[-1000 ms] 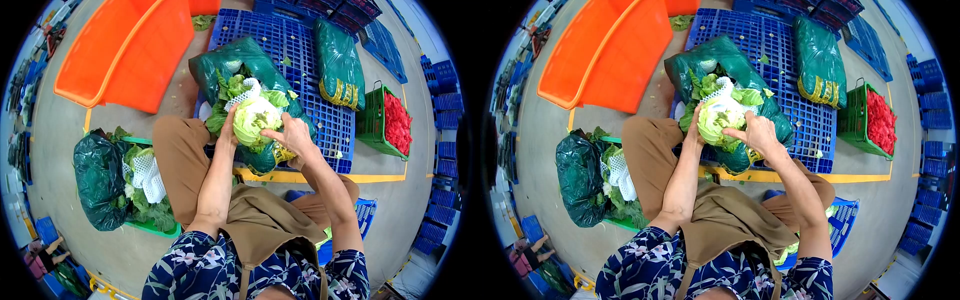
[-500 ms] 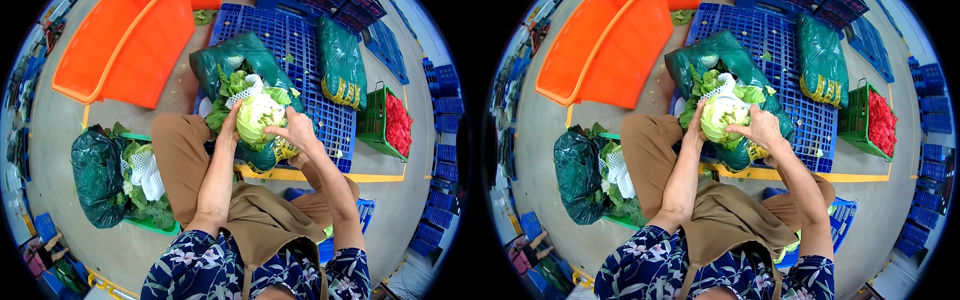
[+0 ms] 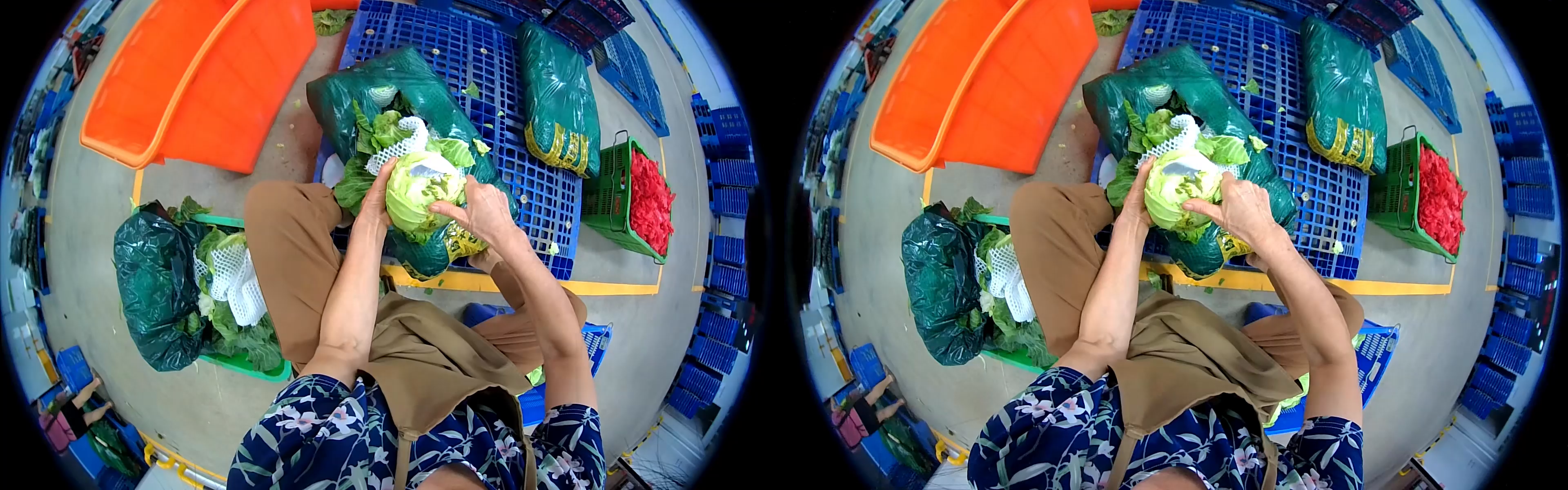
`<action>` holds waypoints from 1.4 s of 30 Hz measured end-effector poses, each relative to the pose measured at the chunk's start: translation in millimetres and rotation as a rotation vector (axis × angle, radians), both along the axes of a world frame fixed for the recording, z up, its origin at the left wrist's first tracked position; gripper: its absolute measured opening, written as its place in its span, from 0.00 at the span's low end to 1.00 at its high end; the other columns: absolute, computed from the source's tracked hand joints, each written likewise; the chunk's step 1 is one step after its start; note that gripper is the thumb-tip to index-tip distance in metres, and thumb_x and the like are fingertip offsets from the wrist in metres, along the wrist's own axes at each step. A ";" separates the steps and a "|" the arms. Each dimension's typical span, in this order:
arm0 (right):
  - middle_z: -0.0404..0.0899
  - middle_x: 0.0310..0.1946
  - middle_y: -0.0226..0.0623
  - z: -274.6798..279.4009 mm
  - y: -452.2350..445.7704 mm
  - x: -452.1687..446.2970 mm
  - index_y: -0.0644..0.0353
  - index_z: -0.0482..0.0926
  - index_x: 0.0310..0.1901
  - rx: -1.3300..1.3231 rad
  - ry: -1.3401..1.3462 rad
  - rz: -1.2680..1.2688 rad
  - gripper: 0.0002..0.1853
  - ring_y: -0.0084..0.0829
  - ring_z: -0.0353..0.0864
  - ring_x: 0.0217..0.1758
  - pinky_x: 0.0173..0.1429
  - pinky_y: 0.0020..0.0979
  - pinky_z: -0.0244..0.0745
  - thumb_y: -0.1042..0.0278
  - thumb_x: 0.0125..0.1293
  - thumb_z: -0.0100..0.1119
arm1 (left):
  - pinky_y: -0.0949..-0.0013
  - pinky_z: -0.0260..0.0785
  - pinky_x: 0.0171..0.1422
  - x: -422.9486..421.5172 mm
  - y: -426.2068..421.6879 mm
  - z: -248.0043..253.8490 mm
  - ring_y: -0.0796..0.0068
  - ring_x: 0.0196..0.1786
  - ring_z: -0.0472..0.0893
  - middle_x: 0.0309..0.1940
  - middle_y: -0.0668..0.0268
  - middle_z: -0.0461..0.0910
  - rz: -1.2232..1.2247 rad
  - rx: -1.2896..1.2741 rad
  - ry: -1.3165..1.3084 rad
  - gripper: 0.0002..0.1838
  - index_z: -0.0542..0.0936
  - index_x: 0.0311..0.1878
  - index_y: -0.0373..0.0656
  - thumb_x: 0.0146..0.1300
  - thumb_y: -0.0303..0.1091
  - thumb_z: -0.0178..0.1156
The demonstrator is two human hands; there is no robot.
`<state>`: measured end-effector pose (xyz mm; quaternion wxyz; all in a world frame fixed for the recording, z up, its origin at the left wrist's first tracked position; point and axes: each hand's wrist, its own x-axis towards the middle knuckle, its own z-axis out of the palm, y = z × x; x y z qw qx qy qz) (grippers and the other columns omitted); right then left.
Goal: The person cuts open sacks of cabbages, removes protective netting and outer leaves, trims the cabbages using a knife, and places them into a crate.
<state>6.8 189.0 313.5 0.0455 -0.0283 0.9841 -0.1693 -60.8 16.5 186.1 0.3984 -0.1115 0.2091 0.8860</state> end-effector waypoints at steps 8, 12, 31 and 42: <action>0.72 0.10 0.51 -1.5 5.1 -5.6 0.75 0.76 0.24 0.097 -0.070 0.058 0.45 0.49 0.79 0.18 0.23 0.42 0.74 0.24 0.55 0.50 | 0.59 0.77 0.53 3.6 3.5 -6.5 0.63 0.49 0.81 0.51 0.57 0.79 -0.013 -0.040 -0.095 0.32 0.75 0.57 0.40 0.59 0.57 0.59; 0.72 0.10 0.51 -2.7 8.2 -8.2 0.73 0.77 0.23 0.115 -0.058 0.083 0.43 0.48 0.78 0.16 0.22 0.42 0.73 0.26 0.56 0.51 | 0.58 0.76 0.54 3.4 3.6 -6.1 0.63 0.50 0.81 0.52 0.57 0.79 -0.021 -0.021 -0.097 0.32 0.74 0.58 0.40 0.60 0.56 0.59; 0.75 0.14 0.49 -69.4 8.5 42.8 0.70 0.77 0.19 -0.595 0.222 -0.542 0.27 0.39 0.76 0.14 0.21 0.37 0.70 0.48 0.58 0.65 | 0.35 0.59 0.64 -1.7 -4.8 -49.7 0.51 0.68 0.65 0.68 0.60 0.64 0.345 0.304 -0.219 0.39 0.65 0.68 0.55 0.57 0.67 0.50; 0.78 0.20 0.52 -60.8 19.6 -7.9 0.68 0.73 0.33 -0.051 0.053 -0.416 0.34 0.50 0.81 0.26 0.30 0.45 0.73 0.33 0.61 0.53 | 0.35 0.59 0.63 -3.1 -9.6 -9.2 0.51 0.68 0.64 0.68 0.60 0.64 0.319 0.385 -0.147 0.37 0.65 0.68 0.53 0.61 0.65 0.47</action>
